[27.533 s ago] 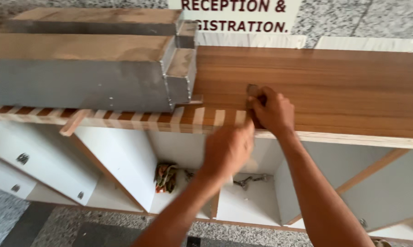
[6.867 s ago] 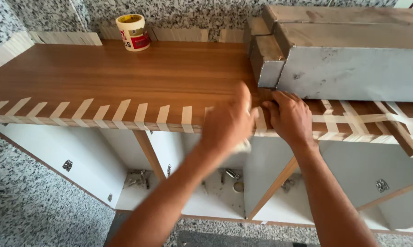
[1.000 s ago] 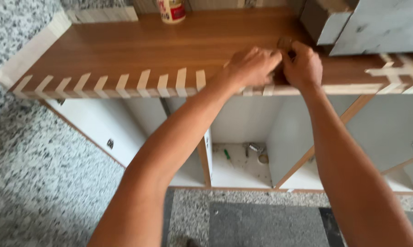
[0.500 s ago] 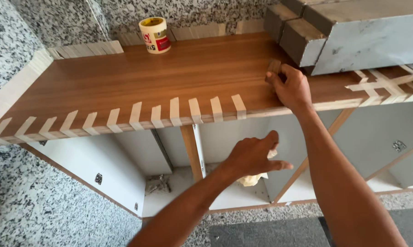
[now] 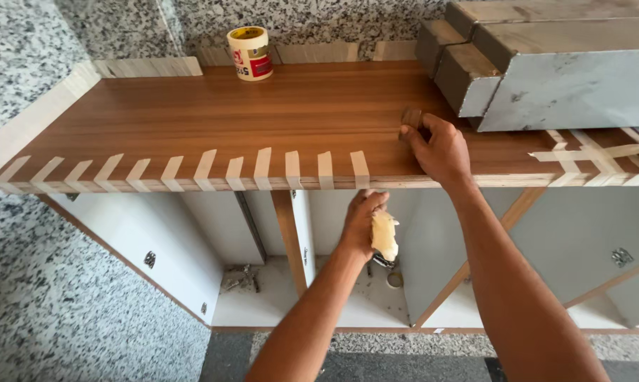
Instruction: The person applies strips of masking tape to the edge of a wood-grain countertop and rubs them down using a small wooden block. They place a large metal component on the surface and continue rubbing the edges by hand.
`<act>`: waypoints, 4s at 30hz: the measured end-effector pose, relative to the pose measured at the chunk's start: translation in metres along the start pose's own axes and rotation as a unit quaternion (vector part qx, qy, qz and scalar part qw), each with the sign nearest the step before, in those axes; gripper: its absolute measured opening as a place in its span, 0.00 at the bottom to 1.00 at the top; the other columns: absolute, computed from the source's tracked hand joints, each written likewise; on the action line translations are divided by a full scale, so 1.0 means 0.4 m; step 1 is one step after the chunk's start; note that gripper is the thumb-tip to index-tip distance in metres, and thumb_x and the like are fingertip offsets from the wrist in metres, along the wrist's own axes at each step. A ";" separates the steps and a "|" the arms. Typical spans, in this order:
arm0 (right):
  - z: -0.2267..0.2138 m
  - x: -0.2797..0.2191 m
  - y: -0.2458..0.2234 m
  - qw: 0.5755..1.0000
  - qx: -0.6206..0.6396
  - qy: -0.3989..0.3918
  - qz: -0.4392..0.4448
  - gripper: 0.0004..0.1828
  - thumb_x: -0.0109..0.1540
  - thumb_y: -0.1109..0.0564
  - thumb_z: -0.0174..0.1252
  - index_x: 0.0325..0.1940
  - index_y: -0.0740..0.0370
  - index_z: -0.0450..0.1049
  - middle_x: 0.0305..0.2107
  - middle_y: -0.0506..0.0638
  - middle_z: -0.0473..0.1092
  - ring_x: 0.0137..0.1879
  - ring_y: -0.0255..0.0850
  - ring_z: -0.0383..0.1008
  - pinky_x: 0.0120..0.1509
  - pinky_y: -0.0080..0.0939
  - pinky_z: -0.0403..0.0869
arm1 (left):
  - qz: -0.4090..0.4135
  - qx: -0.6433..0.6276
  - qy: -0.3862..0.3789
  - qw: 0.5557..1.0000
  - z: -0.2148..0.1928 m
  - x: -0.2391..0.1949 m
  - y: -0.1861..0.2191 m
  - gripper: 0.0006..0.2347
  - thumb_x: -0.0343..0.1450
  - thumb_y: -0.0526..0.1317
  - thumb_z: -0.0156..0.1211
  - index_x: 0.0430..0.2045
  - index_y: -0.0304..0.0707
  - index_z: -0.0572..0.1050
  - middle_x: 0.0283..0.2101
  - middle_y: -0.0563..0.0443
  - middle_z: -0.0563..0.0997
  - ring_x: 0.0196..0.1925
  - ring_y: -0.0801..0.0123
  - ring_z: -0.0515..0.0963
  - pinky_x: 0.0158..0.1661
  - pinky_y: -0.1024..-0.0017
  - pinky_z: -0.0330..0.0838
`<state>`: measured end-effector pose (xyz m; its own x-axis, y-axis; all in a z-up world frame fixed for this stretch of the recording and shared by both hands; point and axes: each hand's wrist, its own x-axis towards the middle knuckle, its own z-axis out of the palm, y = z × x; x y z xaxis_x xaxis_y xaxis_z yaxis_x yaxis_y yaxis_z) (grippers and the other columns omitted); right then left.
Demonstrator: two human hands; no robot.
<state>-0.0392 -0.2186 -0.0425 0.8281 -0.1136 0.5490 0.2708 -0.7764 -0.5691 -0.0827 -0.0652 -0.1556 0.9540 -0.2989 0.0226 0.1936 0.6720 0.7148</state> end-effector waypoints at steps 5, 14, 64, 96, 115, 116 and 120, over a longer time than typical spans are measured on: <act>-0.002 -0.002 -0.006 0.997 0.018 0.032 -0.070 0.18 0.64 0.43 0.65 0.38 0.62 0.77 0.26 0.58 0.73 0.33 0.54 0.75 0.36 0.51 0.70 | 0.029 -0.082 -0.047 0.995 -0.034 0.006 -0.040 0.06 0.74 0.39 0.63 0.32 0.42 0.70 0.22 0.61 0.67 0.23 0.79 0.68 0.25 0.77 0.68; 0.006 -0.003 -0.027 0.997 -0.072 -0.015 -0.010 0.19 0.63 0.38 0.64 0.40 0.55 0.79 0.25 0.56 0.74 0.34 0.55 0.75 0.39 0.55 0.70 | 0.030 -0.065 0.099 0.993 -0.023 0.062 -0.040 0.07 0.71 0.37 0.56 0.41 0.44 0.75 0.25 0.60 0.78 0.20 0.73 0.73 0.23 0.70 0.74; 0.110 0.027 -0.074 0.987 -0.143 -0.071 0.016 0.26 0.61 0.31 0.61 0.52 0.48 0.82 0.38 0.61 0.78 0.49 0.61 0.77 0.54 0.60 0.73 | 0.386 0.465 0.066 0.794 0.008 -0.068 0.322 0.15 0.71 0.27 0.46 0.52 0.40 0.68 0.54 0.47 0.69 0.47 0.68 0.74 0.42 0.70 0.81; 0.100 -0.006 -0.123 0.998 -0.028 -0.045 0.018 0.23 0.60 0.34 0.62 0.46 0.51 0.82 0.36 0.58 0.78 0.45 0.57 0.78 0.50 0.56 0.74 | 0.180 0.821 -0.125 0.527 -0.041 -0.124 0.192 0.16 0.72 0.44 0.61 0.48 0.36 0.69 0.32 0.47 0.83 0.25 0.57 0.84 0.27 0.58 0.79; 0.199 0.028 -0.186 0.994 -0.011 -0.111 0.013 0.21 0.62 0.37 0.61 0.50 0.51 0.81 0.37 0.59 0.78 0.45 0.54 0.79 0.49 0.53 0.73 | 0.317 0.815 0.062 0.481 -0.013 -0.024 0.518 0.15 0.64 0.36 0.63 0.45 0.49 0.78 0.27 0.44 0.82 0.30 0.49 0.83 0.29 0.51 0.76; 0.198 0.027 -0.181 0.997 0.038 -0.068 0.028 0.19 0.64 0.40 0.60 0.48 0.54 0.81 0.37 0.60 0.78 0.43 0.51 0.79 0.47 0.51 0.73 | 0.323 0.820 0.023 0.472 -0.012 -0.006 0.525 0.11 0.63 0.35 0.63 0.37 0.50 0.83 0.29 0.45 0.83 0.32 0.49 0.84 0.30 0.51 0.77; 0.187 0.015 -0.172 0.941 0.338 -0.015 0.019 0.18 0.70 0.48 0.60 0.37 0.68 0.73 0.33 0.56 0.72 0.36 0.38 0.67 0.41 0.42 0.69 | 0.259 0.863 -0.034 0.433 -0.013 0.056 0.499 0.02 0.63 0.37 0.65 0.24 0.42 0.82 0.29 0.43 0.83 0.34 0.48 0.84 0.32 0.51 0.78</act>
<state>-0.0162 -0.1194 -0.0456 0.8543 -0.1083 0.5084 0.4826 -0.1984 -0.8531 -0.0214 0.0659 -0.0161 0.7463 -0.4706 0.4707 -0.5581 -0.8278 0.0572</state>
